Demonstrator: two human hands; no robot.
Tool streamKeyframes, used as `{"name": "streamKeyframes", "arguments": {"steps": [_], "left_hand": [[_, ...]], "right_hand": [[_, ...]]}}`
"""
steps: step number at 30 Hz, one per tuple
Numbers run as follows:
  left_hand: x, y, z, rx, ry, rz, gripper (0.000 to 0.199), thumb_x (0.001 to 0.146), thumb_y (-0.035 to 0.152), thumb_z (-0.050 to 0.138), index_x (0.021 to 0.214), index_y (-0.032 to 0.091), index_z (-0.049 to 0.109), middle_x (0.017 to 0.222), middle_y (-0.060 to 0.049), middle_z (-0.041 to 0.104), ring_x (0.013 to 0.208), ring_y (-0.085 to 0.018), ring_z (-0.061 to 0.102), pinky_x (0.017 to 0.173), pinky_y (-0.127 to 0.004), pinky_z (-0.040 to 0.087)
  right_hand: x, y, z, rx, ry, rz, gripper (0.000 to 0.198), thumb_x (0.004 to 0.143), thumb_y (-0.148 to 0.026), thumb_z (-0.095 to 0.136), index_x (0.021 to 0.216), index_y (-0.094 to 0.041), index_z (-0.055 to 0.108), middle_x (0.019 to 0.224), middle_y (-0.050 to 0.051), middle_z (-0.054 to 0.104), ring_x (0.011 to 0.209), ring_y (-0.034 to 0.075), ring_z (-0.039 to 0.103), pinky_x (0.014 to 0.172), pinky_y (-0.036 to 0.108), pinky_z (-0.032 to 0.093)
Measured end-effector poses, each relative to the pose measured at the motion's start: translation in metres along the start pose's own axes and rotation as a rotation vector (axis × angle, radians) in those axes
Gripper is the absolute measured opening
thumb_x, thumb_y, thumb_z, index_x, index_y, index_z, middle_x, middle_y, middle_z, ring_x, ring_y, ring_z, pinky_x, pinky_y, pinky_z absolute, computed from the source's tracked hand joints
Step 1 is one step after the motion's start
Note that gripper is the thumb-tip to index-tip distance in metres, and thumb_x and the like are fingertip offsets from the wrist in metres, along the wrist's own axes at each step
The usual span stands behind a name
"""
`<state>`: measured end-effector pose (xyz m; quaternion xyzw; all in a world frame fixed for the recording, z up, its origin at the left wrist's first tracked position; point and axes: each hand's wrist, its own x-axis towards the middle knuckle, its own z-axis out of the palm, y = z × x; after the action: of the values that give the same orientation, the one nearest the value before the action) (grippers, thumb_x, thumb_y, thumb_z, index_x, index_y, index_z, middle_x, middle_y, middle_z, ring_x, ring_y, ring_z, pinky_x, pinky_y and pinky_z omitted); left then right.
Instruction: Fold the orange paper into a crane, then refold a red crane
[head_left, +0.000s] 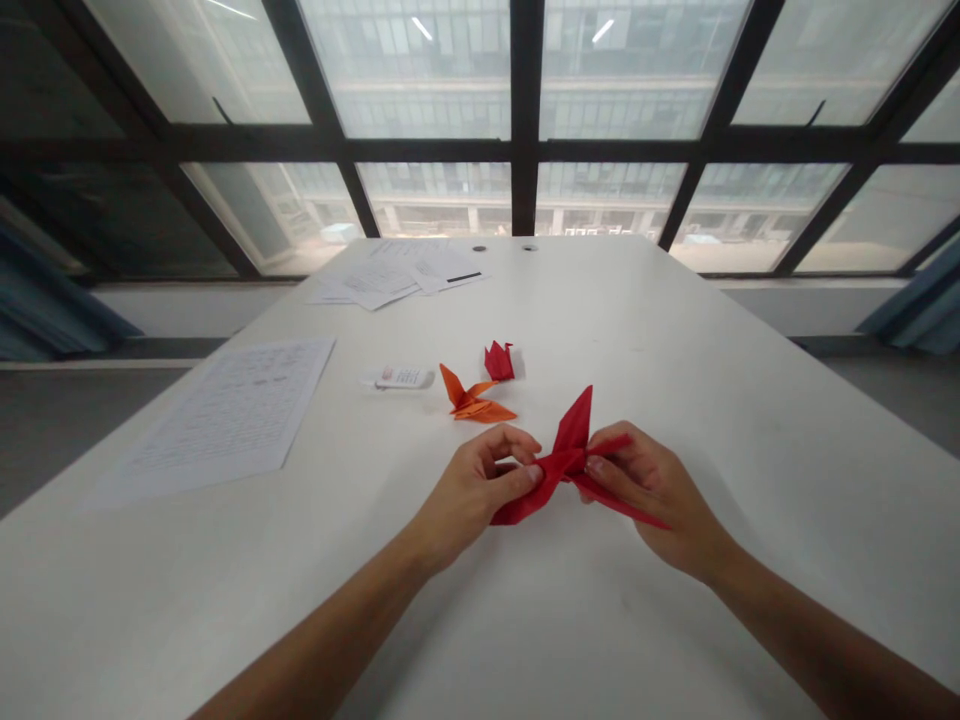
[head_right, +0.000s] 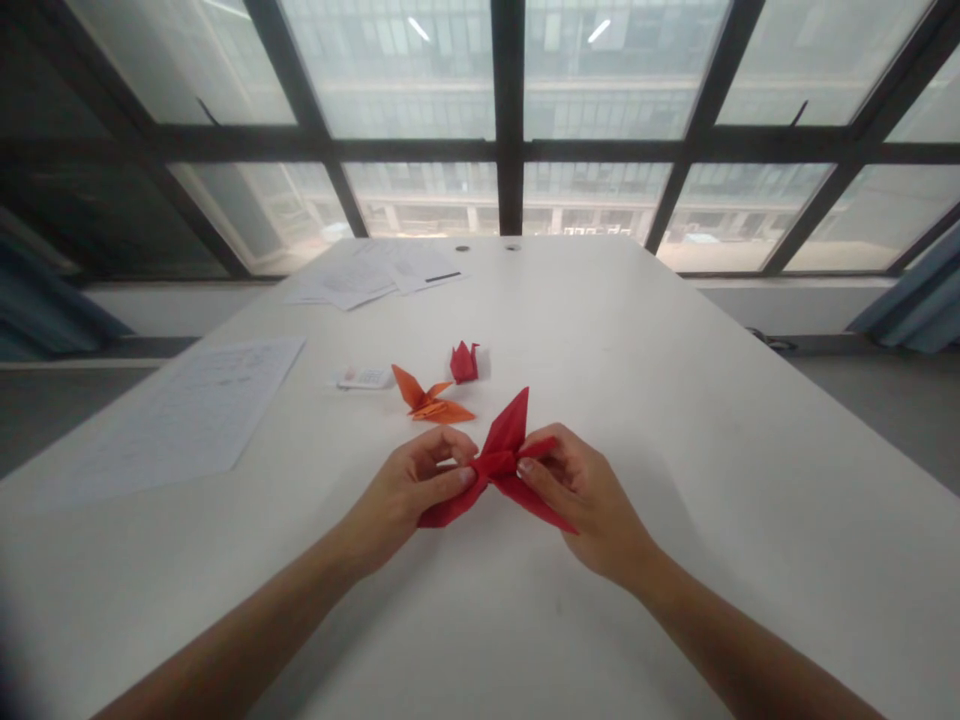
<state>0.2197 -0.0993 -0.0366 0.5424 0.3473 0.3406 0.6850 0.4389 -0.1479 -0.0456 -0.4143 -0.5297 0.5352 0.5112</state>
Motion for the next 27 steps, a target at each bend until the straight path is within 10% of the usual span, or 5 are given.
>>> {"name": "streamKeyframes", "arguments": {"steps": [13, 27], "left_hand": [[0.008, -0.01, -0.006, -0.029, 0.041, -0.125, 0.028, 0.075, 0.019, 0.081, 0.096, 0.015, 0.063, 0.089, -0.001, 0.064, 0.074, -0.011, 0.06, 0.07, -0.024, 0.044], [0.002, 0.002, -0.007, 0.135, -0.137, -0.195, 0.027, 0.09, 0.04, 0.073, 0.098, 0.016, 0.065, 0.08, 0.0, 0.063, 0.064, -0.009, 0.051, 0.059, -0.022, 0.036]], "right_hand": [[0.0, -0.005, -0.003, -0.743, -0.026, -0.267, 0.01, 0.099, -0.022, 0.055, 0.101, -0.025, 0.065, 0.102, 0.003, 0.074, 0.089, 0.019, 0.069, 0.081, 0.033, 0.052], [0.005, 0.0, -0.005, -0.341, 0.042, 0.09, 0.017, 0.095, -0.039, 0.066, 0.098, -0.022, 0.063, 0.09, 0.003, 0.073, 0.081, 0.02, 0.067, 0.074, 0.035, 0.052]]}}
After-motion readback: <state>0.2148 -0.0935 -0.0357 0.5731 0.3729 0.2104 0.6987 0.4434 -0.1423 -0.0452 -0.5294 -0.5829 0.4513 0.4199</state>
